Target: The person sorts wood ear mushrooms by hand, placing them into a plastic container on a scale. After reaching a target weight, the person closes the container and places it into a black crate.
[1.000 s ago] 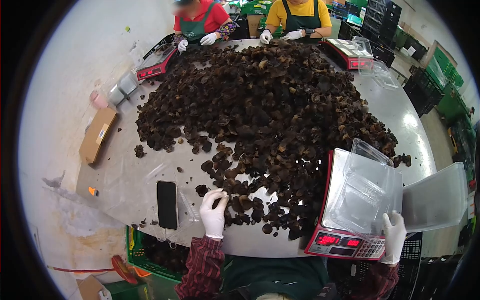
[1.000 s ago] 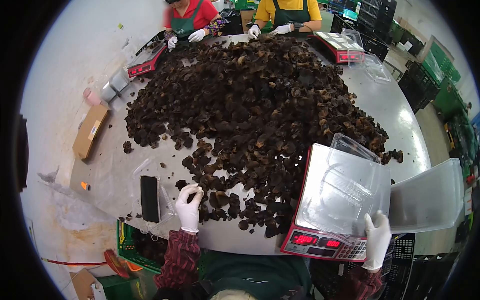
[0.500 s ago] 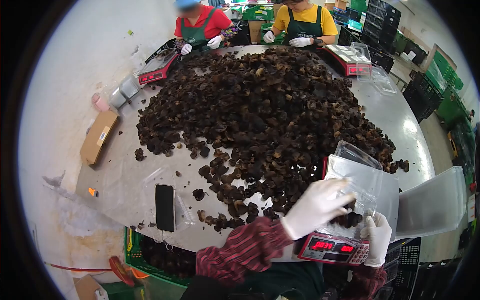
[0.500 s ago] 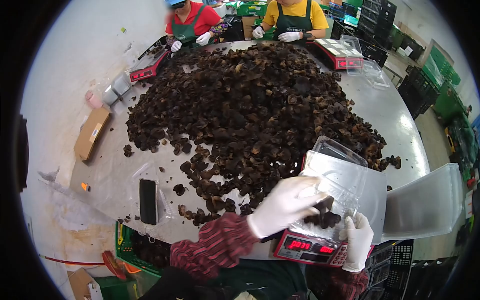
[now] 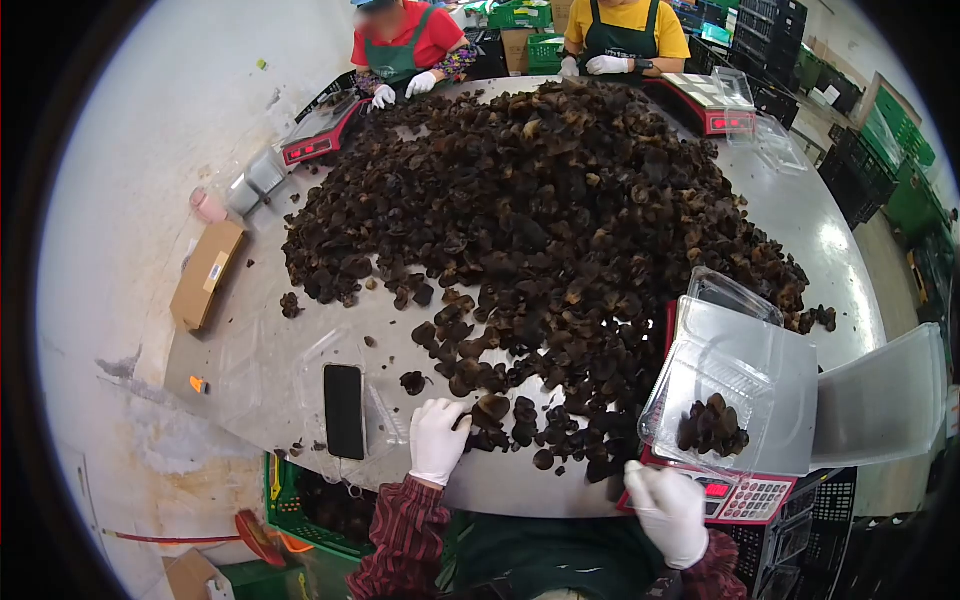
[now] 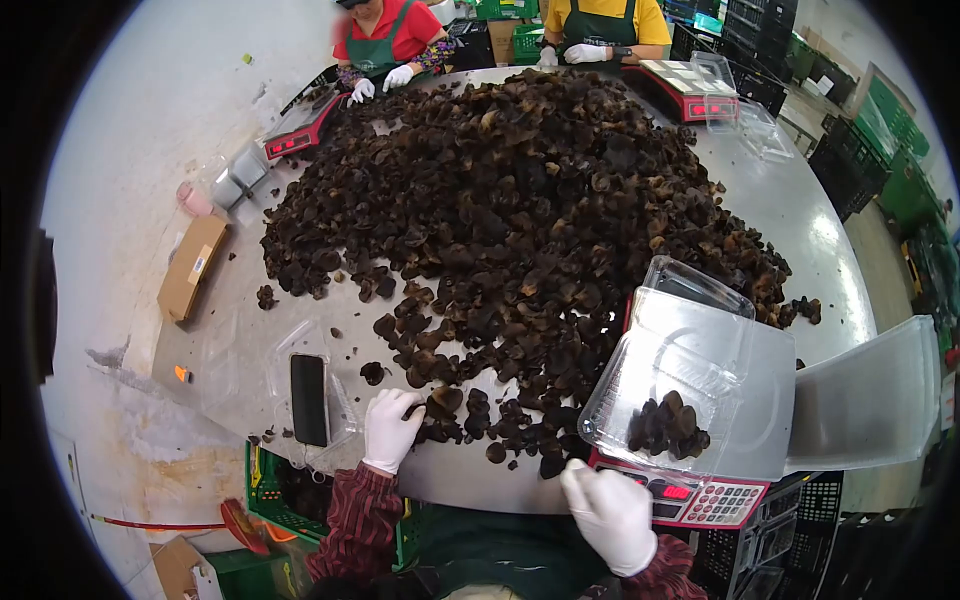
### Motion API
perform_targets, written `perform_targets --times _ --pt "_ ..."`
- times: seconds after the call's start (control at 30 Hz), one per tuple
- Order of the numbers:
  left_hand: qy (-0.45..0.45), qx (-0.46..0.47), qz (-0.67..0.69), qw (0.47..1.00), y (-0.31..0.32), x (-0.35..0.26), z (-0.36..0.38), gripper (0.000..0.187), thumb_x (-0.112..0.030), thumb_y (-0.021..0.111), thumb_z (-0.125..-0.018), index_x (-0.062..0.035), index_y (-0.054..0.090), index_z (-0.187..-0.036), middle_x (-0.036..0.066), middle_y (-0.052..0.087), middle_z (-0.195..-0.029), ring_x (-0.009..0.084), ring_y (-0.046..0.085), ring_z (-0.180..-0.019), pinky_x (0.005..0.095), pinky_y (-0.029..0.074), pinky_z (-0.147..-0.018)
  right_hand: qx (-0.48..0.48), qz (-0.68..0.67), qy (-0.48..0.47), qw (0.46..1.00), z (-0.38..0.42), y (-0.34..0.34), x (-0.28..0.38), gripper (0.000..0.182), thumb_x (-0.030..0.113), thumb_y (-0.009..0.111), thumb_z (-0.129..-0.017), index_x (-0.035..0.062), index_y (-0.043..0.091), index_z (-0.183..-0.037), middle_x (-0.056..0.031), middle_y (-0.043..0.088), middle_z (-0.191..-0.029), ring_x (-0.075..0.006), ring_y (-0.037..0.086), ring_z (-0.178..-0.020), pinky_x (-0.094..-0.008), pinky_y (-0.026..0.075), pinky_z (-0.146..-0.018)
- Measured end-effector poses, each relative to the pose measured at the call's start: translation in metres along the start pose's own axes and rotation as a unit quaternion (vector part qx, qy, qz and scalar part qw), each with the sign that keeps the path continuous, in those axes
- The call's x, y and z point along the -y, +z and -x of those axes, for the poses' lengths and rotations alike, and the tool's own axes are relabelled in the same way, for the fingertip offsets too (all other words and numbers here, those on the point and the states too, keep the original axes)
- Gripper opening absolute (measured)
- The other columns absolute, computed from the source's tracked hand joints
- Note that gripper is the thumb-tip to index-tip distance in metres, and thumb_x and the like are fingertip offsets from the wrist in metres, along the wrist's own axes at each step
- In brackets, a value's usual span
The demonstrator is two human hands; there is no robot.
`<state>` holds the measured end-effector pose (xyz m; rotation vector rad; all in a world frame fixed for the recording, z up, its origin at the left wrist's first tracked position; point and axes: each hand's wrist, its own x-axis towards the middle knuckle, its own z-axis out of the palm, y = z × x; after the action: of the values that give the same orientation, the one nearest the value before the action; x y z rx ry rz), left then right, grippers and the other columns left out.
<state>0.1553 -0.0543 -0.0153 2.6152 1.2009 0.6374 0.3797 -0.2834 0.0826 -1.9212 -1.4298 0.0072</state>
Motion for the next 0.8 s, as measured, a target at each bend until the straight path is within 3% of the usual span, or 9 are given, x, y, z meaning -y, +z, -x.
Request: perform_targets --times 0.1,0.2,0.4,0.6,0.8 --pt "0.026 -0.042 0.012 0.999 0.005 -0.006 -0.016 0.020 -0.014 0.070 -0.076 -0.0116 0.068 -0.095 0.004 0.059 -0.080 0.0247 0.057 -0.078 0.0381 0.043 -0.070 0.039 -0.035 -0.035 0.998 0.007 0.041 0.000 0.016 0.012 0.074 -0.081 0.0073 0.060 -0.073 -0.0066 0.047 -0.056 -0.0238 0.052 -0.047 -0.0354 0.042 -0.044" --pt "-0.015 -0.006 0.024 1.000 0.030 -0.005 -0.033 0.022 -0.016 0.069 -0.077 -0.0146 0.068 -0.099 0.006 0.058 -0.079 0.0261 0.058 -0.080 0.0385 0.046 -0.072 0.059 -0.031 -0.073 0.995 0.006 0.059 0.002 0.020 0.015 0.072 -0.082 0.0079 0.057 -0.073 -0.0061 0.046 -0.057 -0.0228 0.053 -0.049 -0.0351 0.043 -0.045" --pt "0.015 -0.009 0.025 1.000 0.025 -0.008 -0.042 0.012 -0.015 0.069 -0.077 -0.0113 0.065 -0.088 0.006 0.059 -0.079 0.0269 0.059 -0.080 0.0381 0.047 -0.072 0.101 -0.021 -0.047 0.994 0.008 0.068 0.000 0.019 0.018 0.068 -0.086 0.0087 0.057 -0.075 -0.0069 0.047 -0.058 -0.0225 0.056 -0.051 -0.0339 0.046 -0.047" --pt "-0.012 -0.077 0.078 0.994 -0.041 -0.014 -0.015 0.012 -0.003 0.070 -0.074 -0.0039 0.065 -0.085 0.009 0.061 -0.079 0.0278 0.059 -0.075 0.0353 0.047 -0.067 0.117 -0.025 -0.059 0.991 0.010 0.080 0.000 0.025 0.018 0.066 -0.087 0.0085 0.052 -0.069 -0.0074 0.048 -0.058 -0.0241 0.057 -0.052 -0.0350 0.047 -0.048" --pt "-0.106 -0.085 0.031 0.990 -0.164 0.019 0.070 0.017 -0.001 0.069 -0.072 -0.0052 0.067 -0.088 0.011 0.064 -0.082 0.0313 0.061 -0.080 0.0364 0.048 -0.075 0.132 -0.037 -0.059 0.989 0.017 0.089 -0.004 0.027 0.019 0.064 -0.088 0.0090 0.052 -0.067 -0.0086 0.050 -0.058 -0.0259 0.057 -0.053 -0.0365 0.047 -0.049"
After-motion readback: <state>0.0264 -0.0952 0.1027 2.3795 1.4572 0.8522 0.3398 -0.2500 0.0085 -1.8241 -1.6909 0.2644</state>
